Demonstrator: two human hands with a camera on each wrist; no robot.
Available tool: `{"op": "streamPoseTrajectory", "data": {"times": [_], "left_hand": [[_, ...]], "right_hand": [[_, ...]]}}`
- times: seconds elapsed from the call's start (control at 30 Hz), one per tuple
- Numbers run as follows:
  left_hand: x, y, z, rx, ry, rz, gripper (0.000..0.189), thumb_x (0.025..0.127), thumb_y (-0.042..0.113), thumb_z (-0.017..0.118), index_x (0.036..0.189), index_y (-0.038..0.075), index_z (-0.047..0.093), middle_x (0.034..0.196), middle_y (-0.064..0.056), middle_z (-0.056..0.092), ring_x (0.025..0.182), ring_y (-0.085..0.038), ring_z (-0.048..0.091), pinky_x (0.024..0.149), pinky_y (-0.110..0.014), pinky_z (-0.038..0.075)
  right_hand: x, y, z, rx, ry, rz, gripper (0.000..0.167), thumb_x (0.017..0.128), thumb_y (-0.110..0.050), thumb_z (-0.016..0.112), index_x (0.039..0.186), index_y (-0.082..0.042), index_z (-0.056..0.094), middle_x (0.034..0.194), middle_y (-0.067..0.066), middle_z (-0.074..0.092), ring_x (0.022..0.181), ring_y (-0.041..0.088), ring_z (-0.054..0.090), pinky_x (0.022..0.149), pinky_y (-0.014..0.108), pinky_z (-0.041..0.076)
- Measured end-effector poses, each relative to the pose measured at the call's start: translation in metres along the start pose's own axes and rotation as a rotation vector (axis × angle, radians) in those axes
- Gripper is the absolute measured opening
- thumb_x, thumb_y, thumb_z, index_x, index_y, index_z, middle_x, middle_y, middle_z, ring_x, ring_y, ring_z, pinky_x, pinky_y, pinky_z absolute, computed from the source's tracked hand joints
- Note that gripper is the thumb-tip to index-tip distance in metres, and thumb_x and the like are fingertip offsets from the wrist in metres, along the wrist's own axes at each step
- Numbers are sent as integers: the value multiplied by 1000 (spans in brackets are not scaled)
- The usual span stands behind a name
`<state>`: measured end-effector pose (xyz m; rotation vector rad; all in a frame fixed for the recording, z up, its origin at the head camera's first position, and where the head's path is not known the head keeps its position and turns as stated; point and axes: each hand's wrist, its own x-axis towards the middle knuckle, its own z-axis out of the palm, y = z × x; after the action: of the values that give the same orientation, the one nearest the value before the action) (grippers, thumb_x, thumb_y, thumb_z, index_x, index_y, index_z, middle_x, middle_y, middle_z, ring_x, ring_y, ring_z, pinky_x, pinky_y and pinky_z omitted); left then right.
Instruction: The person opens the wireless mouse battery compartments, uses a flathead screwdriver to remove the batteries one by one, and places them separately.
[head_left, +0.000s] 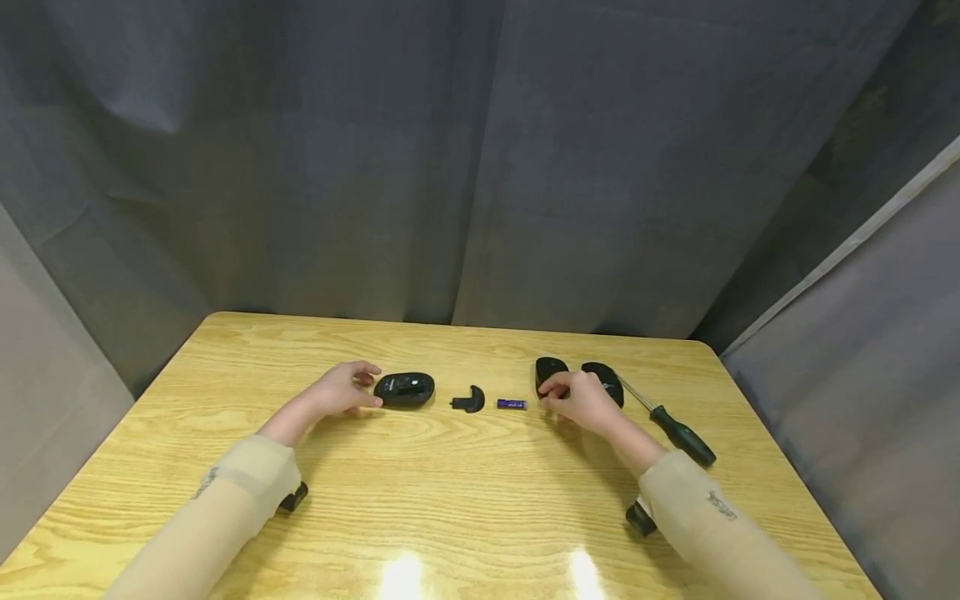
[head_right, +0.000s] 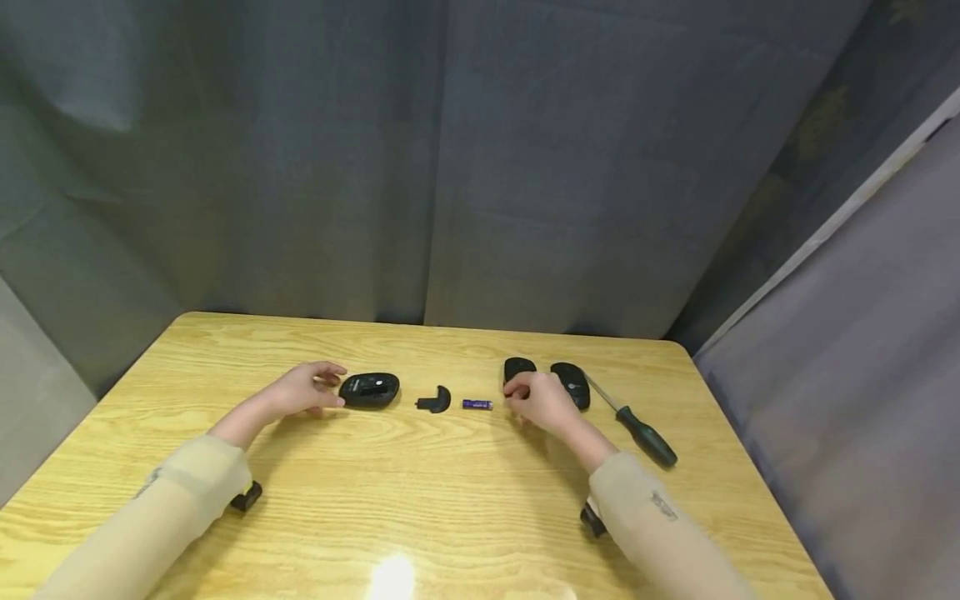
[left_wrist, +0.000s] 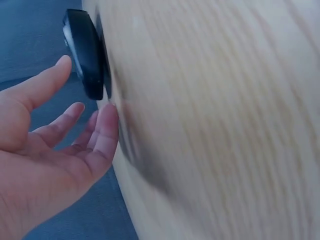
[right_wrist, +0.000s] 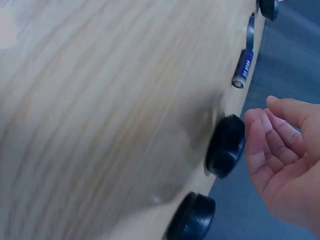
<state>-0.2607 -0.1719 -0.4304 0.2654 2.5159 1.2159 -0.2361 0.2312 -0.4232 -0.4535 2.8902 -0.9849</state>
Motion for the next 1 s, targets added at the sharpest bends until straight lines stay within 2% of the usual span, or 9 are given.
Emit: {"op": "streamPoseTrajectory", "data": {"times": [0.07,0.2,0.43,0.7,0.83,1.0], "left_hand": [[-3,2,-1,5,6,14,62,84,14,71,137,-1,42,135,-26,44,118,-39,50,80,-38,55],[-6,8,-3,5,42,44,62,87,15,68,139,0,40,138,-26,41,119,-40,48,85,-42,53],[-12,33,-3,62,125,62,59,87,17,68,138,5,43,136,-22,45,112,-34,52,84,-42,52],[-21,67,8,40,117,145,60,86,18,69,139,6,42,134,-19,47,114,-33,52,84,-41,53],[-21,82,17,6,104,172,62,86,19,68,140,8,41,136,-19,46,117,-33,51,89,-43,52],[-14,99,28,-36,94,179,63,87,21,68,142,11,40,138,-16,45,121,-32,50,94,-44,50]], "right_hand": [[-2,1,-6,-12,12,-13,17,86,-11,68,101,-2,69,80,5,66,61,26,64,47,25,50],[-5,3,-16,-37,38,-36,17,86,-12,68,101,-3,70,82,5,67,61,27,63,47,25,49],[-9,5,-30,-7,35,23,21,88,-12,65,107,-3,67,87,8,67,62,29,61,46,28,48],[-13,7,-43,59,42,40,27,90,-10,63,114,1,63,92,13,66,60,16,58,52,41,55],[-14,9,-48,67,74,52,25,89,-10,64,112,-2,64,93,14,66,63,21,60,53,40,56],[-14,13,-52,104,101,83,26,89,-12,64,113,-2,64,98,16,66,76,31,64,55,32,57]]}}
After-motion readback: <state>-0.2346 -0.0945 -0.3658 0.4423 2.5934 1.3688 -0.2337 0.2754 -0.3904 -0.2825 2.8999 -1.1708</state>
